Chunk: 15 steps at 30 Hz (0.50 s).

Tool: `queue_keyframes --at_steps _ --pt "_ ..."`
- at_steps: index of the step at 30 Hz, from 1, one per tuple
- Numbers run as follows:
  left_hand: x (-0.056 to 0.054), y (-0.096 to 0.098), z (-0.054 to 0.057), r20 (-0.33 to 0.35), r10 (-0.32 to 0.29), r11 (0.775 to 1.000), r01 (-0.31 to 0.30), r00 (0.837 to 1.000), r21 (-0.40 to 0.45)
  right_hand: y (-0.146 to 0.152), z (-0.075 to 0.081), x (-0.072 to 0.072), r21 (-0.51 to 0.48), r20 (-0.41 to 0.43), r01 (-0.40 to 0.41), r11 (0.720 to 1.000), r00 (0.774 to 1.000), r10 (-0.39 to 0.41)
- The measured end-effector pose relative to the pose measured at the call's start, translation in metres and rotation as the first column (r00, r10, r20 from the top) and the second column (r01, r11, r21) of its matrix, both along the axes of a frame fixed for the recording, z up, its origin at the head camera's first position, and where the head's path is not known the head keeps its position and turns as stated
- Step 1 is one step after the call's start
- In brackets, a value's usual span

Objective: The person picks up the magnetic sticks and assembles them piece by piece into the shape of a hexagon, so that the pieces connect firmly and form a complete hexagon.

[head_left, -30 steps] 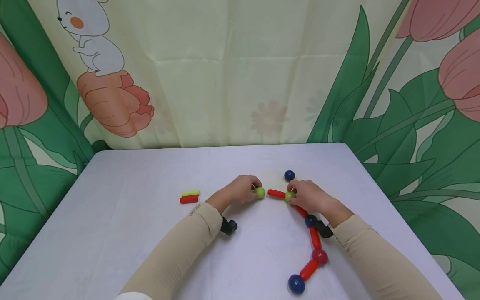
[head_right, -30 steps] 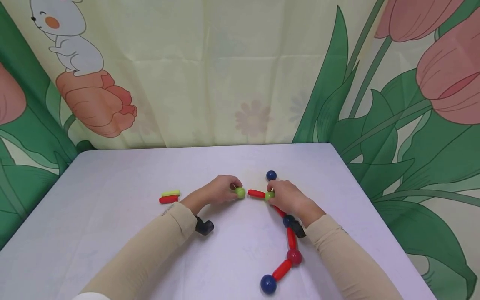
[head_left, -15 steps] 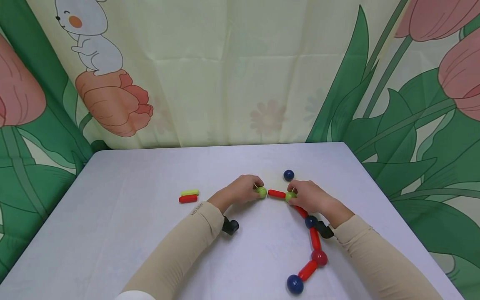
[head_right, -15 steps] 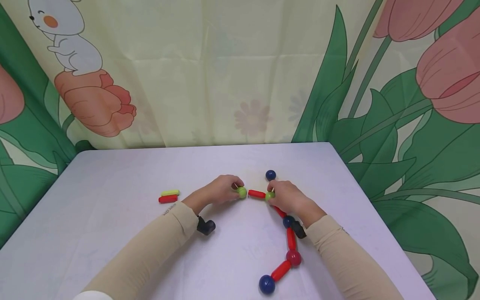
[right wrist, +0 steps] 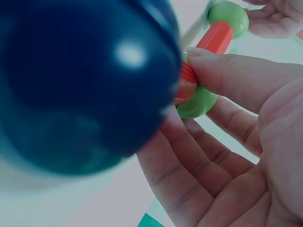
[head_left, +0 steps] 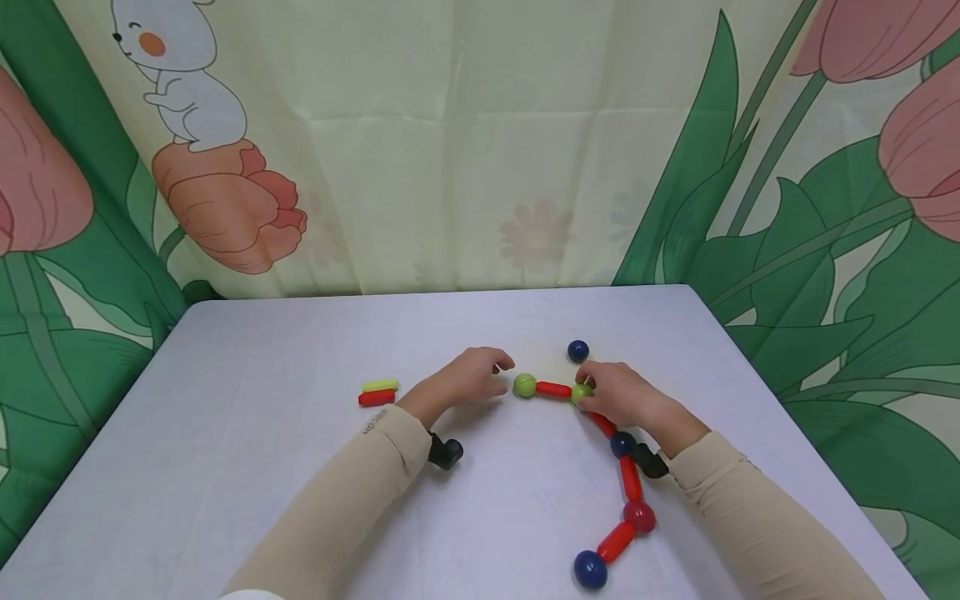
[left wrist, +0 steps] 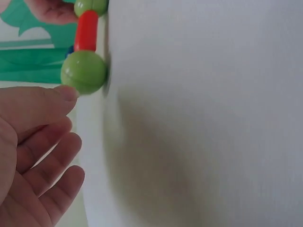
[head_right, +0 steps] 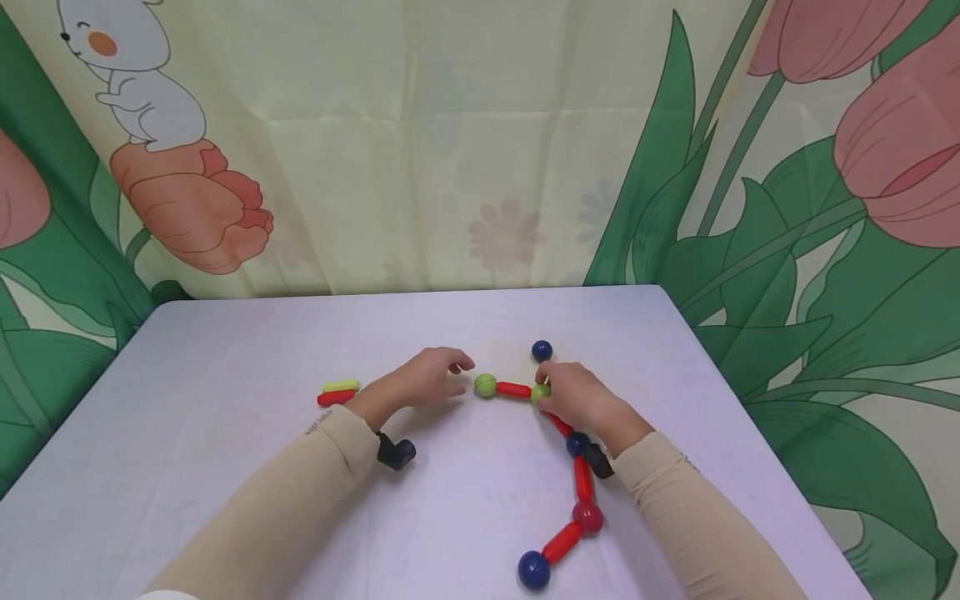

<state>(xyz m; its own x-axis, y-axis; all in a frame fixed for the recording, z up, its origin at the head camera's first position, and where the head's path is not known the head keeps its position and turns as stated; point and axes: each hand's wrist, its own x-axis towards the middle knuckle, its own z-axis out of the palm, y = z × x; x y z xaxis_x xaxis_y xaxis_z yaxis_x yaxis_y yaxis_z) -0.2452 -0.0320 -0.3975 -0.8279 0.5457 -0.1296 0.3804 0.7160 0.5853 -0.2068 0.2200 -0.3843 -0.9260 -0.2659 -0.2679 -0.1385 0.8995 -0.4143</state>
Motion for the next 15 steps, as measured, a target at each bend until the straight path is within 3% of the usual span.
queue_keyframes --at_steps 6,15 --pt "0.002 -0.025 0.005 -0.046 0.025 1.000 -0.025 0.999 -0.002 0.001 -0.001 0.000 -0.002 0.001 0.005 1.000 1.000 -0.005" --pt "0.017 -0.077 0.007 -0.086 0.134 0.991 -0.132 0.987 0.027 0.001 -0.002 0.000 0.002 -0.010 -0.003 1.000 1.000 0.003"
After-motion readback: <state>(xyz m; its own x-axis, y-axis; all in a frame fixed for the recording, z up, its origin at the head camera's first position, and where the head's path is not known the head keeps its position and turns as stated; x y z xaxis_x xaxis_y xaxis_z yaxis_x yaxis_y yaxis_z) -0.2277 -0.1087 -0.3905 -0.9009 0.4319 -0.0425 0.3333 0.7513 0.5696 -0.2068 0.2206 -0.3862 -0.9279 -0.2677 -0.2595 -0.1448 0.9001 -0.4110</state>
